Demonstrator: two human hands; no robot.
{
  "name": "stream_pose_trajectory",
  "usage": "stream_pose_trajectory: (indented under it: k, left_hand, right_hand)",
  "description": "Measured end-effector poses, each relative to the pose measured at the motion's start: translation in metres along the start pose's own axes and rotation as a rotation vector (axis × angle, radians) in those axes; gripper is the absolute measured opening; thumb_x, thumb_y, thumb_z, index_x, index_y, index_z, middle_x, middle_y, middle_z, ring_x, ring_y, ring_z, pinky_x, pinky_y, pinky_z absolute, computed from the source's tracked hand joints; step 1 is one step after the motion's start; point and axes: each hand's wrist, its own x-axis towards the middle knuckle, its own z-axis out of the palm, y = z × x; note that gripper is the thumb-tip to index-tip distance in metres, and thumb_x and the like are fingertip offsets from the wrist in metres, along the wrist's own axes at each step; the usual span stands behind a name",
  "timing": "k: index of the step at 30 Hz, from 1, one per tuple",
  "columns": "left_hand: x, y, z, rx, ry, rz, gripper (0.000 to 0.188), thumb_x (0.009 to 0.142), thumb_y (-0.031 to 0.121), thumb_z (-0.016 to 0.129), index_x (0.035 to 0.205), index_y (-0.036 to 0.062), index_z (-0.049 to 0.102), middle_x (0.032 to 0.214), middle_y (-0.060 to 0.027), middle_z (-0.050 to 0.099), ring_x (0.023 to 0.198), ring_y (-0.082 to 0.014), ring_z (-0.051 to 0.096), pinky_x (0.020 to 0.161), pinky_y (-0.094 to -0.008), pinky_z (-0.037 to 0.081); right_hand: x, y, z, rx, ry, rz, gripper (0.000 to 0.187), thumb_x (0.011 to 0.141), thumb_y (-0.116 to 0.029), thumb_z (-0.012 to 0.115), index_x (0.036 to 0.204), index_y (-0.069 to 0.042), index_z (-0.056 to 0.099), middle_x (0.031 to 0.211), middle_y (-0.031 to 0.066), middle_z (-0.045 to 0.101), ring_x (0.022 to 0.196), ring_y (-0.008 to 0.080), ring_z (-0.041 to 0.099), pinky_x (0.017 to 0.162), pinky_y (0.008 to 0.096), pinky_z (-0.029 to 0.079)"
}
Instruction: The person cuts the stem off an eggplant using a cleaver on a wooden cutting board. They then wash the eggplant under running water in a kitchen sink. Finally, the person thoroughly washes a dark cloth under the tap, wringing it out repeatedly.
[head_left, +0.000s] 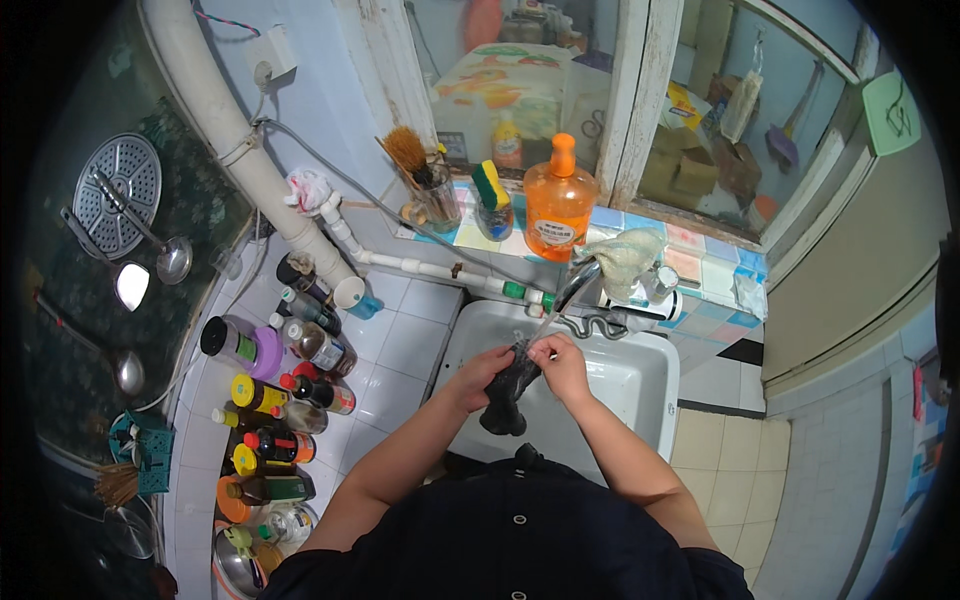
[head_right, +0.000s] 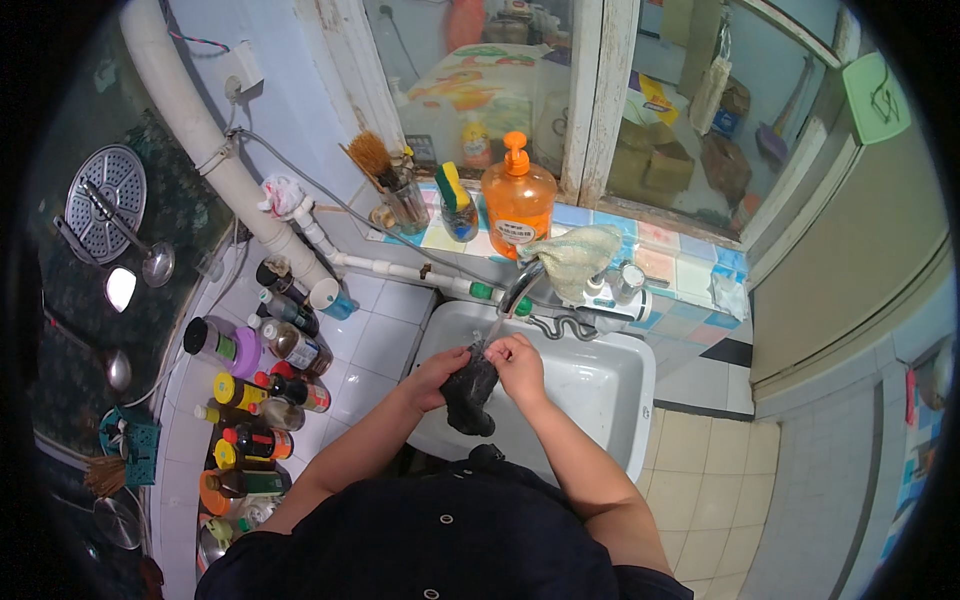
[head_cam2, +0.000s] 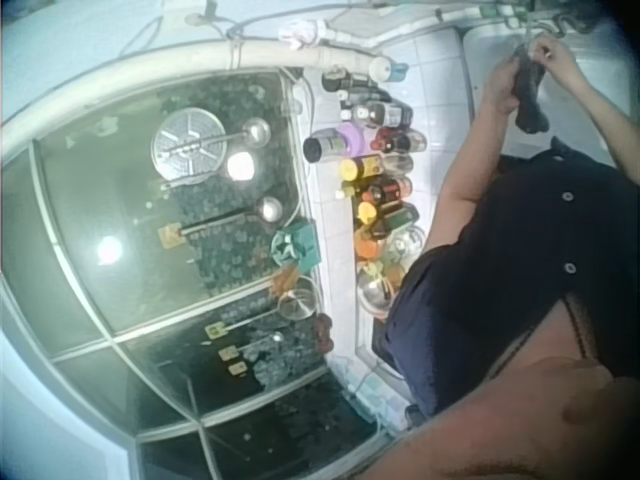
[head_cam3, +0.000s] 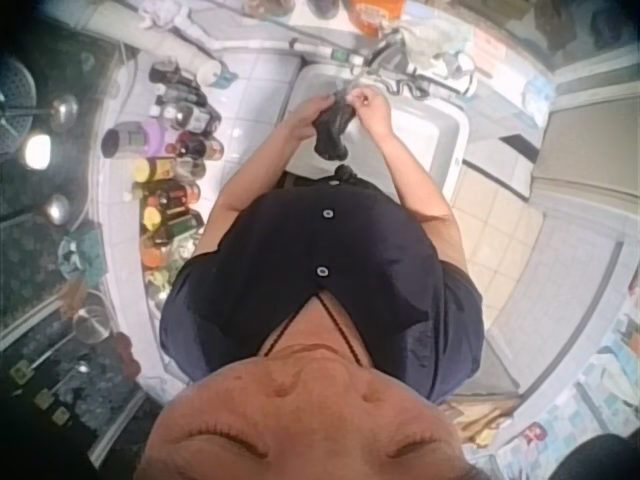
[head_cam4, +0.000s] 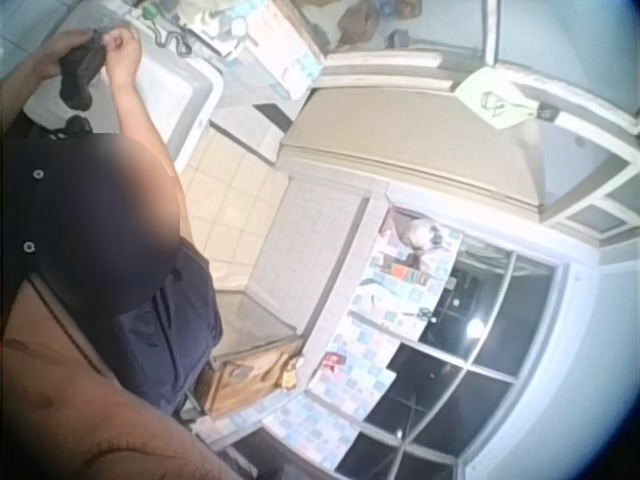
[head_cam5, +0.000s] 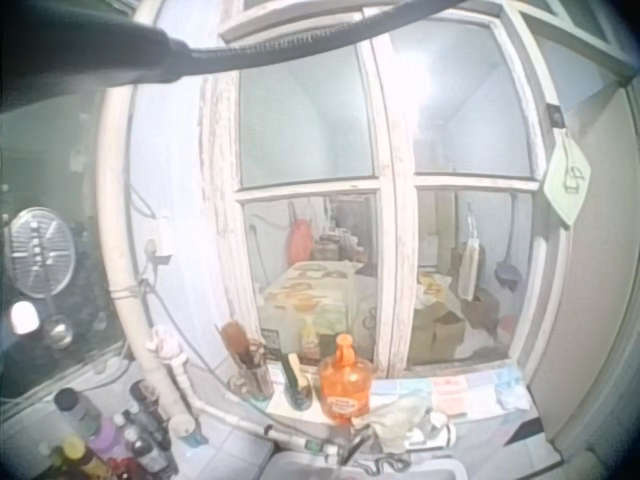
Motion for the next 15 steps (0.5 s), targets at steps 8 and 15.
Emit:
stream_pose_trajectory:
  k: [8,15]
  left_hand:
    - [-0.005,-0.003,0.003,-0.027,0.106,0.006,0.032,0.094,0.014,0.037,0.124,0.0019,0.041,0.108,-0.0103,0.057,0.091,-0.0203,0.06,0.08,-0.0352,0.05]
    - [0.001,-0.016,-0.005,0.05,0.23,-0.06,0.029,0.094,0.016,0.04,0.118,0.0023,0.046,0.104,-0.0088,0.058,0.089,-0.0183,0.059,0.078,-0.0326,0.05]
  right_hand:
    - [0.009,0.029,-0.01,0.679,0.031,0.696,0.011,0.088,-0.014,0.053,0.077,-0.009,0.055,0.067,-0.0027,0.05,0.061,0.0073,0.047,0.059,0.0221,0.043]
    - [-0.011,-0.007,0.008,-0.123,0.006,-0.05,0.015,0.076,-0.014,0.066,0.079,-0.002,0.058,0.07,0.0074,0.054,0.065,0.0225,0.055,0.062,0.0312,0.045]
